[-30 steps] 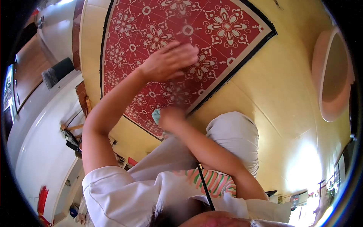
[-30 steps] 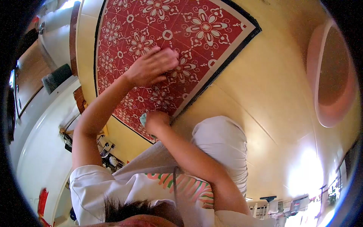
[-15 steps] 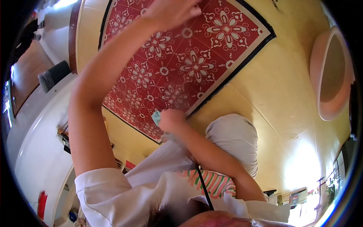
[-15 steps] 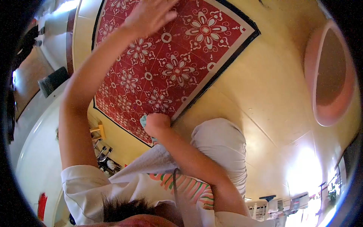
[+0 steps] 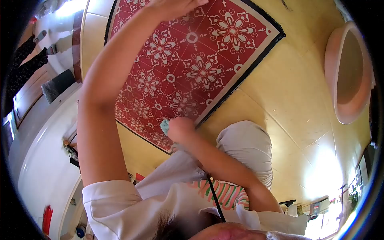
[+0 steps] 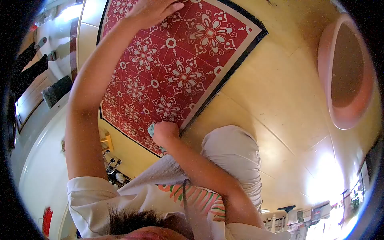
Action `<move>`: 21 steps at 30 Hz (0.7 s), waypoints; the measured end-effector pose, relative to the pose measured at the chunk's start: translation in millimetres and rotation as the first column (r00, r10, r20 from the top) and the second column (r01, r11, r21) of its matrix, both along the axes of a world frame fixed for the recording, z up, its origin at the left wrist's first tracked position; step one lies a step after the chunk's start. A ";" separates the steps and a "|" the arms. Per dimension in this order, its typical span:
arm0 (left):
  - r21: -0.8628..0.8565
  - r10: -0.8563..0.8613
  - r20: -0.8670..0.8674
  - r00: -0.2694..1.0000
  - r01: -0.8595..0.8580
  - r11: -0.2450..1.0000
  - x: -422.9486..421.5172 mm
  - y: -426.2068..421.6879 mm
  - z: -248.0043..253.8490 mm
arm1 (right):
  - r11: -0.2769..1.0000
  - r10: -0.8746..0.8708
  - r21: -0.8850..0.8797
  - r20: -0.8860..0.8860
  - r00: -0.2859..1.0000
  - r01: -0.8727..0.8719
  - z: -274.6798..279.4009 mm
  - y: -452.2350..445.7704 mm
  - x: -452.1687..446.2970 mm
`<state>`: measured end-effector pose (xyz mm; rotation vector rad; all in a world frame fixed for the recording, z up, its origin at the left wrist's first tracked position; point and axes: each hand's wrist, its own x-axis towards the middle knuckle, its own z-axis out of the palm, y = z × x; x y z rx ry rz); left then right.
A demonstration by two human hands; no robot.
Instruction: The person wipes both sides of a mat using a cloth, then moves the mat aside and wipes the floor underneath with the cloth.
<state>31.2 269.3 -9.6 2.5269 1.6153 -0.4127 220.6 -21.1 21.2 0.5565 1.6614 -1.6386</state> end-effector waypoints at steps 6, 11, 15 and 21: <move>-0.051 -0.232 0.402 0.885 0.275 0.960 53.5 -68.7 -21.9 | 0.998 -0.064 0.012 -0.036 0.997 0.064 -7.5 -8.1 -1.4; -0.015 -0.344 0.266 0.900 0.361 0.932 30.9 -35.9 -32.0 | 0.996 -0.088 0.026 -0.026 0.996 0.088 -4.3 -7.1 0.9; 0.022 -0.099 0.071 0.993 0.098 0.995 -2.8 6.4 -8.0 | 0.996 -0.085 0.033 -0.045 0.995 0.086 -1.9 -0.3 6.6; 0.309 0.331 0.062 0.941 -0.334 0.891 22.0 -23.1 -29.7 | 0.966 -0.210 0.126 -0.125 0.970 0.226 -4.7 -12.5 14.2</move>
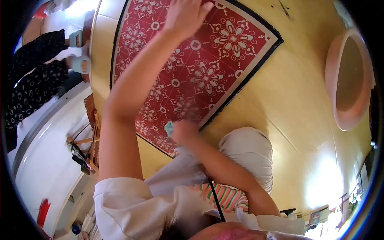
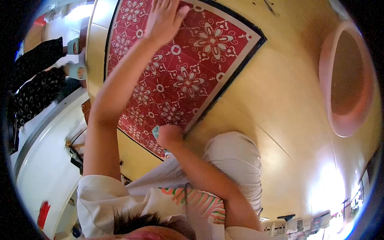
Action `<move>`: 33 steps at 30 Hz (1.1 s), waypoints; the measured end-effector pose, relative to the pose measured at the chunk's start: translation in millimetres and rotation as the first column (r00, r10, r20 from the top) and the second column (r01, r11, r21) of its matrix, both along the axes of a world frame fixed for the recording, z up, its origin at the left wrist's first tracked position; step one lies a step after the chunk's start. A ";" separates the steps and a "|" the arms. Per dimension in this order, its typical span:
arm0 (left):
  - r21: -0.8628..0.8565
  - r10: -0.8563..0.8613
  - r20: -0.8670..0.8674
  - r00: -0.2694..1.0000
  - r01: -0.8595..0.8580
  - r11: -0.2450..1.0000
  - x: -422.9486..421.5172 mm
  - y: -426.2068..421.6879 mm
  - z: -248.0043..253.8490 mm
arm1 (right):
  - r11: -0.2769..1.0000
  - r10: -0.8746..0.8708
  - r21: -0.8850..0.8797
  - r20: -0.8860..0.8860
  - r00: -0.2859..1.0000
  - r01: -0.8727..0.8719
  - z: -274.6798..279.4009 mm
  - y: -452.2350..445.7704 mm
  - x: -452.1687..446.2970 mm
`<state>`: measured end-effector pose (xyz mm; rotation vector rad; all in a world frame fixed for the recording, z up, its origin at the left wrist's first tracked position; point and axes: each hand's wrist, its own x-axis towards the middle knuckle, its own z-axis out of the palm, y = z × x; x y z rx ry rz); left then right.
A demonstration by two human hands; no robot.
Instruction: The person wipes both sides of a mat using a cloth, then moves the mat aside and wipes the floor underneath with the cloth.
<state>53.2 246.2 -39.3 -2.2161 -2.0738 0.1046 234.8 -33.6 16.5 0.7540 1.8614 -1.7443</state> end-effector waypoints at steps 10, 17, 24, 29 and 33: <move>-0.539 -0.504 -0.034 0.863 0.409 0.736 8.8 -89.8 36.6 | 0.983 0.131 -0.143 0.132 0.983 -0.112 4.0 15.7 -5.6; -0.076 -0.098 0.211 0.973 0.116 0.990 -40.7 -79.1 -6.0 | 0.977 0.159 -0.156 0.101 0.982 -0.143 -6.3 12.1 -2.8; -0.168 -0.105 0.558 0.823 0.236 0.957 3.7 -187.9 48.4 | 0.996 0.053 -0.067 -0.046 0.998 -0.056 -36.7 8.1 7.6; -0.587 0.546 0.756 -0.360 -0.007 0.809 10.4 -207.8 112.3 | 0.965 -0.077 -0.255 -0.088 0.993 0.052 -60.6 6.7 19.8; -0.346 0.191 0.186 -0.964 0.118 0.931 5.3 -214.3 147.7 | 0.970 -0.119 -0.222 -0.074 0.990 0.100 -37.0 18.1 22.4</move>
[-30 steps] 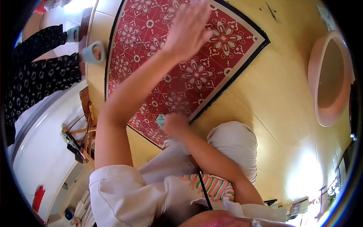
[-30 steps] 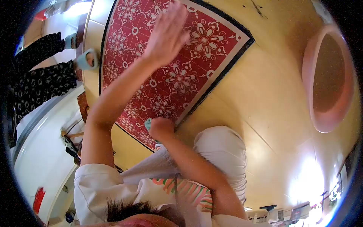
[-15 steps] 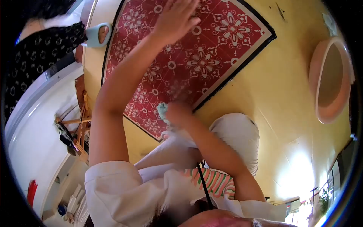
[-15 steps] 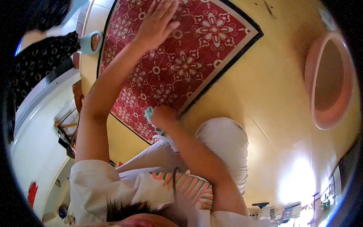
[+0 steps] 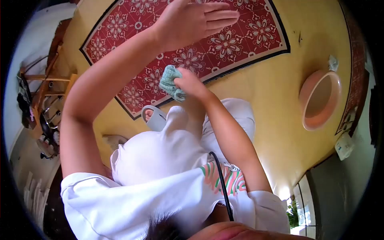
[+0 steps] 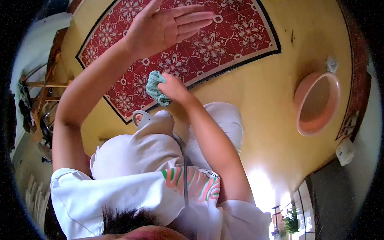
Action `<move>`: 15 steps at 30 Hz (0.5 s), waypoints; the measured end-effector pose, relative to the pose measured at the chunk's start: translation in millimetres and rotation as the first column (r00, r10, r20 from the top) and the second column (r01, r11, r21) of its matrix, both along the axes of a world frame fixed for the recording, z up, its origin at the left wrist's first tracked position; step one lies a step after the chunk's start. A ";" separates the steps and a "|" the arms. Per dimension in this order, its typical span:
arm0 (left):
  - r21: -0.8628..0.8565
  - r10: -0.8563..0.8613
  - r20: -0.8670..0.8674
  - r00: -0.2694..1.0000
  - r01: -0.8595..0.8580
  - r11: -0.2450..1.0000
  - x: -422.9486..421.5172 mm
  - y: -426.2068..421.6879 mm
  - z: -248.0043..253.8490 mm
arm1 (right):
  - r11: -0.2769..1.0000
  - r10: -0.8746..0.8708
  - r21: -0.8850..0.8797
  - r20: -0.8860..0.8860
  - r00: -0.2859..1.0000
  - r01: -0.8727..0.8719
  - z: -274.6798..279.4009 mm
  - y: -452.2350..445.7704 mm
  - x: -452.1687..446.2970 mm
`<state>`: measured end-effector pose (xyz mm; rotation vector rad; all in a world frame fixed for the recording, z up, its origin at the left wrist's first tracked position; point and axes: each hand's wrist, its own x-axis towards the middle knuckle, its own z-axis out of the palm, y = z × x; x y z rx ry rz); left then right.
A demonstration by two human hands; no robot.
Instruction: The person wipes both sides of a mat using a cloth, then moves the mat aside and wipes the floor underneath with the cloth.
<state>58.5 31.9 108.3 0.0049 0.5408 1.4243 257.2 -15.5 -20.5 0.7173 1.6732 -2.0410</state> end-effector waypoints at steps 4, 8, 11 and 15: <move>0.172 0.148 0.218 0.965 -0.187 0.967 14.1 -13.9 16.6 | 0.964 0.125 0.223 0.090 0.988 -0.142 38.9 13.1 2.5; 0.200 0.286 0.319 0.904 -0.359 0.912 25.7 -30.2 2.0 | 0.684 0.206 0.729 -0.216 0.954 0.018 47.9 10.5 10.9; 0.234 0.314 0.371 0.874 -0.415 0.879 28.8 -42.8 -6.8 | 0.728 -0.184 0.592 -0.317 0.930 0.346 52.6 36.9 7.1; 0.202 0.343 0.467 0.815 -0.476 0.856 35.4 -45.7 -12.2 | 0.585 -0.416 0.484 -0.509 0.753 0.650 107.6 77.8 -17.1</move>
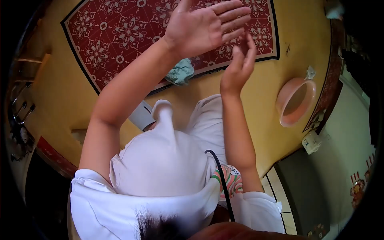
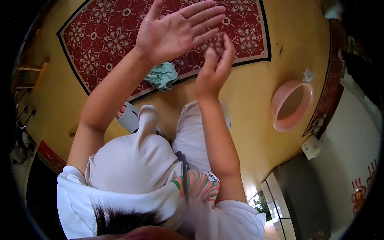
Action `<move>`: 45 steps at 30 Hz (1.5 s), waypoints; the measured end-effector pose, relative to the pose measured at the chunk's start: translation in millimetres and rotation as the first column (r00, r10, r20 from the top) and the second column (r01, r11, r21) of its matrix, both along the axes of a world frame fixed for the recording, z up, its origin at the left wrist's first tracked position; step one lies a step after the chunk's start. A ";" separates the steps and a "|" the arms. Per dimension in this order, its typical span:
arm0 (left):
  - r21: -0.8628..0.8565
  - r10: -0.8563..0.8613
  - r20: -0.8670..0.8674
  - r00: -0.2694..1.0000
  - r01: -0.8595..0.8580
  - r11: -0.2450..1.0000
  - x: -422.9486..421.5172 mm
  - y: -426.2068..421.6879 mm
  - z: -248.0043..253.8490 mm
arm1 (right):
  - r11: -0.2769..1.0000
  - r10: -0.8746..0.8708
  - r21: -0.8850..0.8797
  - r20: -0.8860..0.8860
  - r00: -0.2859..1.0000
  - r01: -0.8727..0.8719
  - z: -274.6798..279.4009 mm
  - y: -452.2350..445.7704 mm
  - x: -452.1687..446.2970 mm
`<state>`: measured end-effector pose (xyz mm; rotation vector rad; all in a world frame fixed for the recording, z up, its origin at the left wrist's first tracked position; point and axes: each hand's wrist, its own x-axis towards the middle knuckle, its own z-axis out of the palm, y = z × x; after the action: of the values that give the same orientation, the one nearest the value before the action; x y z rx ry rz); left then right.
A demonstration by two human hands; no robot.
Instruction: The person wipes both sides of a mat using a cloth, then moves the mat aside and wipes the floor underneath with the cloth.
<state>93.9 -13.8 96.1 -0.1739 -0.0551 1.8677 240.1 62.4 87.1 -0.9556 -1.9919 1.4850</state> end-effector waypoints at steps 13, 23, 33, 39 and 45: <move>-0.567 0.141 -0.667 0.731 -0.622 0.540 -48.4 -57.0 -44.1 | 0.946 0.317 -0.180 0.348 0.882 -0.268 -59.1 -29.3 4.5; -0.741 -0.432 -0.671 0.603 -0.568 0.358 29.3 -183.7 -73.5 | 0.696 0.708 -0.595 0.475 0.523 -0.402 -59.1 -48.0 1.7; -0.815 -0.616 -0.561 0.553 -0.498 0.296 98.1 -189.1 -23.3 | 0.437 0.338 -0.863 -0.104 0.935 -0.254 -26.5 -66.0 35.7; -0.791 -0.481 -0.589 0.650 -0.342 0.507 113.8 -186.6 -5.4 | 0.075 0.273 -0.945 -0.288 0.918 -0.319 6.2 -82.5 55.8; -0.536 -0.765 -0.621 0.172 -0.805 0.254 108.6 -239.4 -26.4 | -0.078 0.366 -0.943 -0.329 0.871 -0.324 3.4 -93.2 64.3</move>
<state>202.5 -253.2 69.8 0.3347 2.3653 1.2315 304.4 -30.9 90.5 -0.8289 -0.7854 3.4153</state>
